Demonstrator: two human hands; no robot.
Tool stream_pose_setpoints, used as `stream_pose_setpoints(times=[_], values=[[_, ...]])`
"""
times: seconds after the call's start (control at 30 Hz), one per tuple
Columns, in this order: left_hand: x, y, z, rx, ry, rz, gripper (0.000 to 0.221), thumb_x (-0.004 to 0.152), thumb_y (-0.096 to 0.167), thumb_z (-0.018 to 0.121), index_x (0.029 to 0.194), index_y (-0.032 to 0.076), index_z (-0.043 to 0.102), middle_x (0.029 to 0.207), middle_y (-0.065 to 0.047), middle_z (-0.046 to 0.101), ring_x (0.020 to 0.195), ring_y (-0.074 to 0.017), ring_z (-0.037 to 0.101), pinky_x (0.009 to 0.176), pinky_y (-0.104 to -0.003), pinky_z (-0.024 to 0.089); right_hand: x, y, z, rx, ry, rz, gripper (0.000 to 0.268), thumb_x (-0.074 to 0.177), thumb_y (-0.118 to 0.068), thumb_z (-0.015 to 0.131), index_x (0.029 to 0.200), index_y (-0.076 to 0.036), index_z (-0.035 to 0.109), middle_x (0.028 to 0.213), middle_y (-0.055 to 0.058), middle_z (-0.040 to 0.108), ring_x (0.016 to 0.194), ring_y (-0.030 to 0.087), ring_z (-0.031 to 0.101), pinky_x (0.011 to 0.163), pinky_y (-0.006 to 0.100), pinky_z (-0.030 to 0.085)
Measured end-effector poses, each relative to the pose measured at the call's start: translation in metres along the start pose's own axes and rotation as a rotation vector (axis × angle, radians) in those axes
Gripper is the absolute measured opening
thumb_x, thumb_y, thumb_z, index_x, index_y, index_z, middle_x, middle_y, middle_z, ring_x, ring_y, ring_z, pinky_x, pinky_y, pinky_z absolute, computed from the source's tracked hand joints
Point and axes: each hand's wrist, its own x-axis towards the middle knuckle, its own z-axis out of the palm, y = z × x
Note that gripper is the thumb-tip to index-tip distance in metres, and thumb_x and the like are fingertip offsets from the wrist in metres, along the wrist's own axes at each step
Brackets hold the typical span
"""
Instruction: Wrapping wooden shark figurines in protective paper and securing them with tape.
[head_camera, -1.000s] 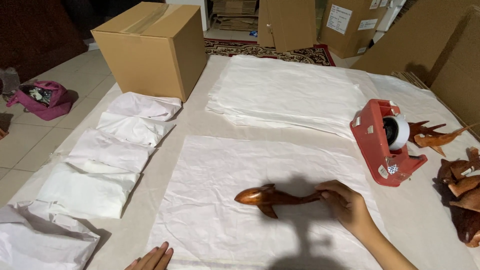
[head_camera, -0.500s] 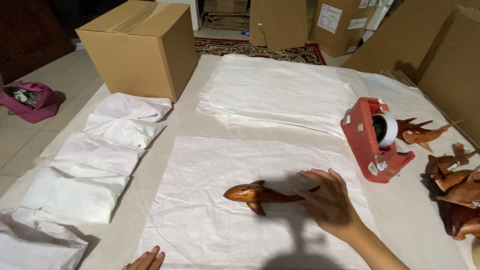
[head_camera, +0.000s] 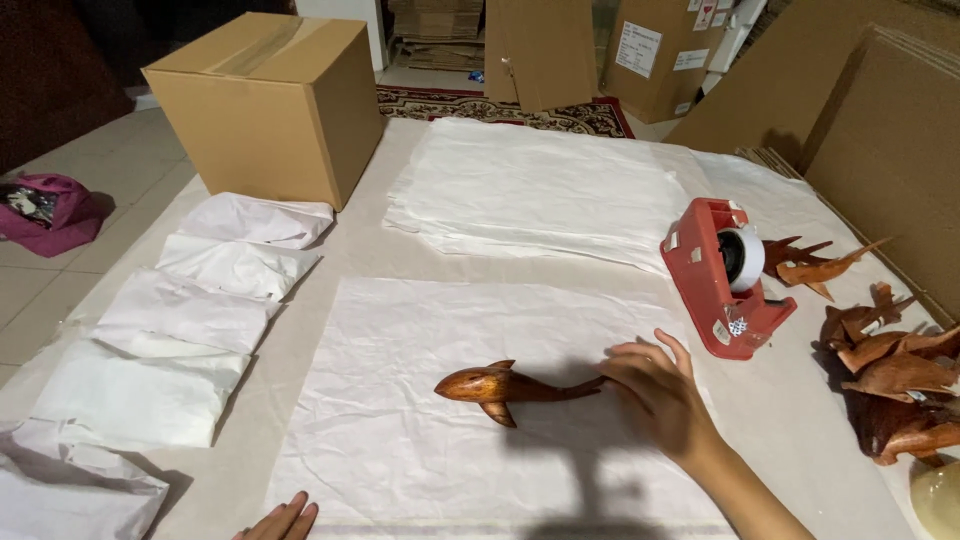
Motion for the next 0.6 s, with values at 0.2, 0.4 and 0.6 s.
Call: stream_pose_setpoints(times=[0.2, 0.4, 0.6], values=[[0.023, 0.006, -0.057, -0.038, -0.348, -0.048, 0.066, 0.081, 0.082, 0.052, 0.143, 0.060, 0.047, 0.157, 0.037, 0.038, 0.146, 0.0003, 0.042, 0.111, -0.035, 0.043, -0.001, -0.004, -0.004, 0.039, 0.008, 0.089, 0.020, 0.099, -0.020, 0.061, 0.115, -0.020, 0.073, 0.108, -0.007, 0.073, 0.108, 0.019, 0.068, 0.122, 0.051, 0.026], [0.014, 0.045, -0.075, -0.032, 0.290, 0.035, 0.046, 0.084, 0.026, 0.062, 0.126, 0.043, 0.070, 0.137, 0.021, 0.066, 0.122, -0.0050, 0.066, 0.090, -0.035, 0.057, -0.001, -0.008, -0.030, -0.079, -0.067, 0.041, 0.044, 0.096, -0.023, 0.062, 0.139, -0.029, 0.059, 0.141, -0.003, 0.061, 0.135, 0.019, 0.055, 0.127, 0.052, 0.017], [0.020, 0.081, -0.132, -0.141, 0.619, 0.054, 0.031, 0.079, 0.054, 0.068, 0.105, 0.040, 0.079, 0.119, 0.007, 0.075, 0.103, -0.0175, 0.075, 0.073, -0.041, 0.058, -0.014, -0.040, -0.070, 0.141, 0.075, -0.004, 0.024, 0.090, -0.003, 0.068, 0.114, -0.002, 0.067, 0.114, 0.010, 0.073, 0.100, 0.027, 0.072, 0.091, 0.041, 0.056]])
